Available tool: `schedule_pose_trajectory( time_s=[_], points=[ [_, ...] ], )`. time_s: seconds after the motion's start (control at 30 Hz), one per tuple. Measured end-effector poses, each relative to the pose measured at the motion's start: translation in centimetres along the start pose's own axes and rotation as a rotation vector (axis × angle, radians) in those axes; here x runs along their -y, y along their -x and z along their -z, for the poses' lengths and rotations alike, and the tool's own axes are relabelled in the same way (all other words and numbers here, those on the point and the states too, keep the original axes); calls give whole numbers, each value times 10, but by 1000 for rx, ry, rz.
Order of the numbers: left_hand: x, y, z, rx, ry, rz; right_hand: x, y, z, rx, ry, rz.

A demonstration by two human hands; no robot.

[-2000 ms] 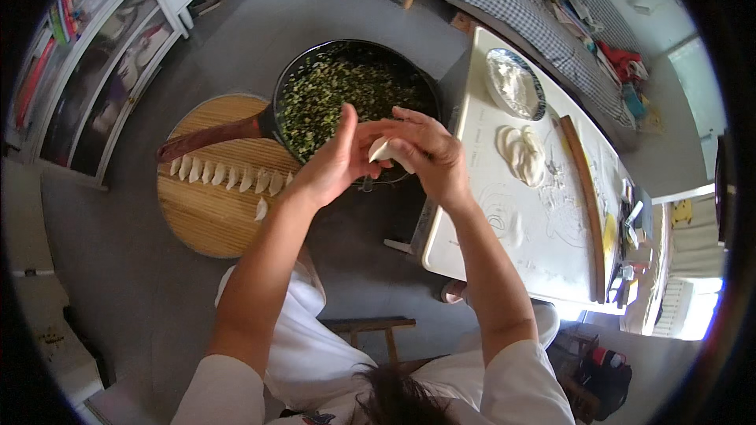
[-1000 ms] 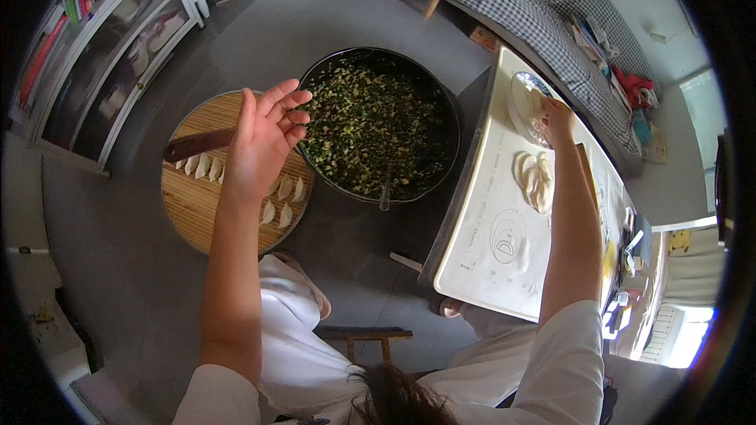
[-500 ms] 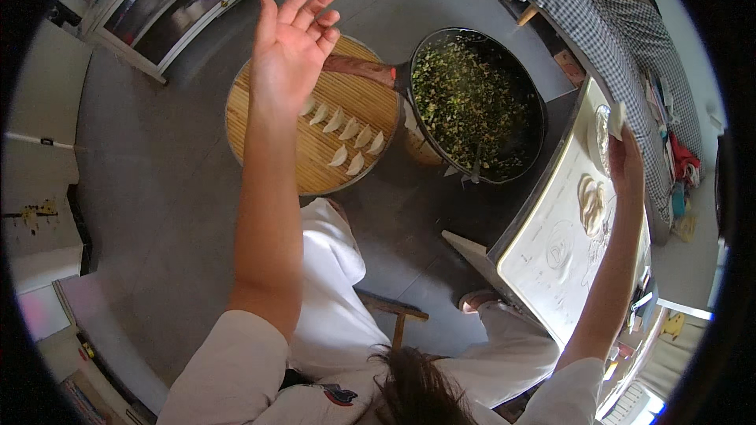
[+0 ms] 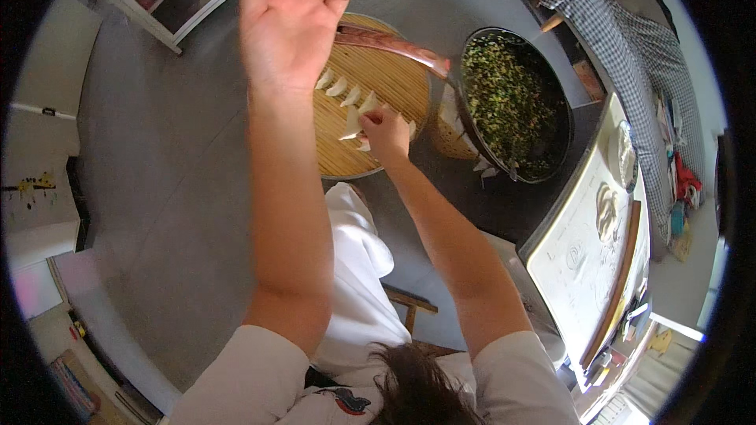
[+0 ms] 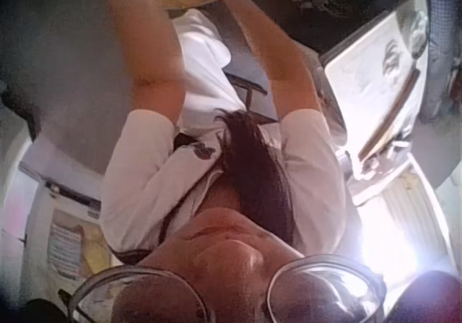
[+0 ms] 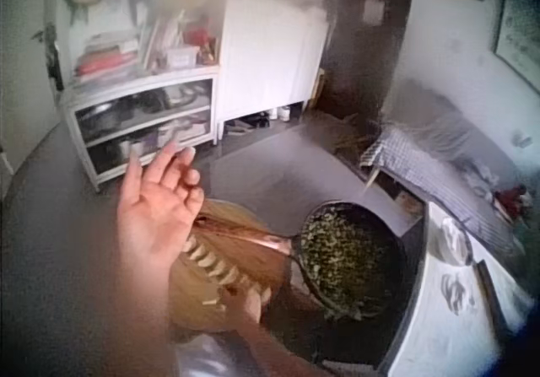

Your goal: The person sits on the floor and makes dumplings by hand. They place a spoonful of green vegetable filling onto a round dough wrapper, fold the wrapper in half, and pinch the edges to seal the dumpling. The finished dumplings are placed in a row on a wooden board.

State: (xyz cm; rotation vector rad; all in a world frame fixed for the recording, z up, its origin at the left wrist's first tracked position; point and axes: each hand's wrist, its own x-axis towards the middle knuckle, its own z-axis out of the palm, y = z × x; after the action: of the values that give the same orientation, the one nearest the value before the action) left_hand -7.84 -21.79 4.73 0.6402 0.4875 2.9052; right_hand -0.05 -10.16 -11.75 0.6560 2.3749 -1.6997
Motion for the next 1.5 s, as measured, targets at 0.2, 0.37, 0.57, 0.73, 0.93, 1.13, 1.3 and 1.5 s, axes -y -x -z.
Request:
schedule_pose_trajectory(
  time_s=[0.2, 0.37, 0.57, 0.73, 0.93, 1.13, 1.3, 1.5],
  points=[
    [5, 0, 5, -3, 0, -18, -50, -40, -37, -100, 524, -186],
    [19, -4, 6, 10, 46, 27, -65, -49, -44, -77, 579, -265],
    [31, -8, 6, -7, 29, 61, -68, -51, -56, -72, 538, -249],
    [34, -9, 4, -61, -36, 72, -73, -48, -43, -89, 312, -210],
    [50, -17, 3, 62, -14, 213, 5, 62, 92, 68, -366, -4],
    [81, -7, -13, -111, -254, 301, 26, 137, 292, -467, -195, 274],
    [147, 2, -20, -69, -162, 527, -76, 163, 494, -912, 191, 100],
    [188, 15, -30, -49, -166, 679, -109, 163, 510, -585, 340, 153]
  ],
)
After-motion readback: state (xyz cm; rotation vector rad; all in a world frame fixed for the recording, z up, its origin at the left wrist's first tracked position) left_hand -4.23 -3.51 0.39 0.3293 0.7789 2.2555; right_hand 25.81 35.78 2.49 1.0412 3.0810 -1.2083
